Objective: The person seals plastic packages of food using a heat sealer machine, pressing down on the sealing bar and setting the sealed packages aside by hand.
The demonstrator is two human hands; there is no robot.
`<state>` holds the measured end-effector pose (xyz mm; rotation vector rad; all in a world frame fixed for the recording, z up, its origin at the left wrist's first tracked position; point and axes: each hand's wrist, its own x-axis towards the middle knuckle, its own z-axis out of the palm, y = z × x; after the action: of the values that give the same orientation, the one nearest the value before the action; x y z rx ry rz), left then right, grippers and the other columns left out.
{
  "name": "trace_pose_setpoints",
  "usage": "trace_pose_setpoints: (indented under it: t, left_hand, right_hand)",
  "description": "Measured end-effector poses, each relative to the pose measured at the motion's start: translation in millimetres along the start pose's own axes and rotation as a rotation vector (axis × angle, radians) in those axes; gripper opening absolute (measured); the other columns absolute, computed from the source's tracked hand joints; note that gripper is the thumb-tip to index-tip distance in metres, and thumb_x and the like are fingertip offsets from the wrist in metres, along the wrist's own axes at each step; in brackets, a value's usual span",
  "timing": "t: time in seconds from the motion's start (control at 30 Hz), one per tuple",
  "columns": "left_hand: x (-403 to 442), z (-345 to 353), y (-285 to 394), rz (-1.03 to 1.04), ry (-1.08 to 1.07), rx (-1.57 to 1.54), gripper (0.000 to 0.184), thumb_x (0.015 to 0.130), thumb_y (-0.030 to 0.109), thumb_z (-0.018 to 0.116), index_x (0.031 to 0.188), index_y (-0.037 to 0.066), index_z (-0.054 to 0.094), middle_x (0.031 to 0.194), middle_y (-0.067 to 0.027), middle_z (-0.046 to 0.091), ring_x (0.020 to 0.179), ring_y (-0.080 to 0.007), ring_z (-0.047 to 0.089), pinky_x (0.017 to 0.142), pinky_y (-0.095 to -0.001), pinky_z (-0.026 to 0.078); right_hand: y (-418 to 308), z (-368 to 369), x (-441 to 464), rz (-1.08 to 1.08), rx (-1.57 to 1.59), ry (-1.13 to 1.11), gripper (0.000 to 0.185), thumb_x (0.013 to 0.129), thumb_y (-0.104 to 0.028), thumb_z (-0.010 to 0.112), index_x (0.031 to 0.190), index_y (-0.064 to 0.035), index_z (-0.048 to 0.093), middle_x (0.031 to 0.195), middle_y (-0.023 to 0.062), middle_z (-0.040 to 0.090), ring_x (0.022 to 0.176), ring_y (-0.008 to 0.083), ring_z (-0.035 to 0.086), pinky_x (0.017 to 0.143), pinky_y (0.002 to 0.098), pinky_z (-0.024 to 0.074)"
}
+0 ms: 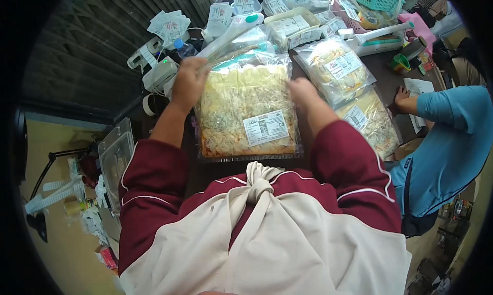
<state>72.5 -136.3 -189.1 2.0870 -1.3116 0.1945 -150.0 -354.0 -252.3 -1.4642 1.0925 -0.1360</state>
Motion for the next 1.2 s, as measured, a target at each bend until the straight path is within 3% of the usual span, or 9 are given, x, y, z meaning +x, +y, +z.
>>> trace_pose_setpoints:
  t: [0.17,0.27,0.4,0.53,0.67,0.77,0.87,0.97,1.2]
  left_hand:
    - [2.0,38.4,4.2,0.22,-0.583,0.033,0.038,0.09,0.031,0.054,0.124,0.014,0.053,0.139,-0.0135,0.04,0.13,-0.033,0.034,0.106,-0.0405,0.03]
    - [21.9,74.5,-7.0,0.261,-0.529,0.358,0.054,0.093,0.053,0.035,0.137,0.022,0.042,0.146,-0.0103,0.031,0.134,-0.031,0.029,0.11,-0.0395,0.024]
    - [61.3,99.5,-8.8,-0.287,-0.65,0.224,0.066,0.091,0.062,0.025,0.143,0.023,0.029,0.148,-0.0089,0.028,0.137,-0.029,0.024,0.111,-0.0437,0.019]
    - [76.7,106.0,-3.1,-0.479,-0.56,0.263,0.065,0.092,0.061,0.018,0.14,0.02,0.036,0.15,-0.0077,0.021,0.137,-0.0289,0.024,0.11,-0.0386,0.022]
    - [63.8,104.9,-22.2,-0.521,-0.531,0.283,0.073,0.093,0.06,0.017,0.138,0.005,0.036,0.141,-0.0187,0.036,0.132,-0.0319,0.032,0.111,-0.0417,0.02]
    - [9.5,86.9,-18.0,-0.336,-0.137,0.369,0.059,0.094,0.048,0.036,0.127,0.001,0.049,0.125,-0.0206,0.052,0.124,-0.0338,0.042,0.106,-0.0441,0.027]
    - [-28.4,53.2,-16.3,-0.636,0.033,0.307,0.047,0.087,0.043,0.054,0.115,0.006,0.061,0.117,-0.015,0.058,0.117,-0.029,0.045,0.103,-0.0448,0.026]
    - [-48.9,55.0,-44.3,-0.655,0.099,0.183,0.031,0.079,0.039,0.065,0.094,0.013,0.07,0.095,-0.0089,0.066,0.105,-0.0262,0.049,0.096,-0.0454,0.029]
    - [-46.5,82.4,-91.4,-0.865,0.315,-0.211,0.028,0.076,0.038,0.068,0.079,0.011,0.073,0.081,-0.0111,0.068,0.088,-0.029,0.06,0.089,-0.0414,0.037]
  right_hand:
    - [49.3,3.7,-25.4,-0.16,0.294,0.003,0.022,0.085,-0.018,0.061,0.093,0.0021,0.06,0.075,0.0044,0.06,0.066,0.0113,0.053,0.061,0.0261,0.0429]
    - [58.6,-0.7,-26.7,-0.105,0.472,-0.004,0.015,0.086,-0.014,0.06,0.091,0.0004,0.06,0.075,0.0025,0.058,0.065,0.0091,0.051,0.059,0.024,0.0412]
    - [60.7,-5.2,-26.7,-0.076,0.502,0.006,0.013,0.087,-0.014,0.059,0.087,-0.0008,0.059,0.074,0.0011,0.056,0.065,0.0071,0.048,0.058,0.0222,0.0392]
    - [46.4,-16.3,-38.2,-0.065,0.391,0.04,0.014,0.089,-0.014,0.057,0.089,0.0003,0.058,0.076,0.0006,0.056,0.068,0.0076,0.049,0.064,0.0217,0.0407]
    - [50.0,-19.4,-31.0,-0.089,0.481,-0.006,0.014,0.09,-0.014,0.055,0.093,-0.0008,0.057,0.077,-0.0004,0.056,0.068,0.0074,0.05,0.064,0.0216,0.0416]
    - [52.1,-18.9,-24.2,-0.068,0.523,-0.025,0.014,0.091,-0.015,0.054,0.095,-0.0026,0.057,0.077,-0.0014,0.056,0.068,0.0061,0.049,0.062,0.0209,0.0415]
    - [51.1,-12.8,-25.7,-0.038,0.555,-0.031,0.014,0.092,-0.017,0.054,0.095,-0.0038,0.058,0.077,-0.0016,0.057,0.067,0.0053,0.05,0.06,0.0203,0.0413]
    - [48.6,-5.3,-17.7,-0.118,0.494,0.033,0.016,0.092,-0.018,0.054,0.091,-0.0033,0.059,0.077,-0.0004,0.058,0.065,0.0058,0.05,0.06,0.0201,0.0415]
    - [27.9,11.2,13.7,-0.207,0.369,0.152,0.021,0.092,-0.02,0.053,0.082,-0.0021,0.058,0.073,-0.0002,0.058,0.062,0.0065,0.048,0.058,0.0225,0.0394]
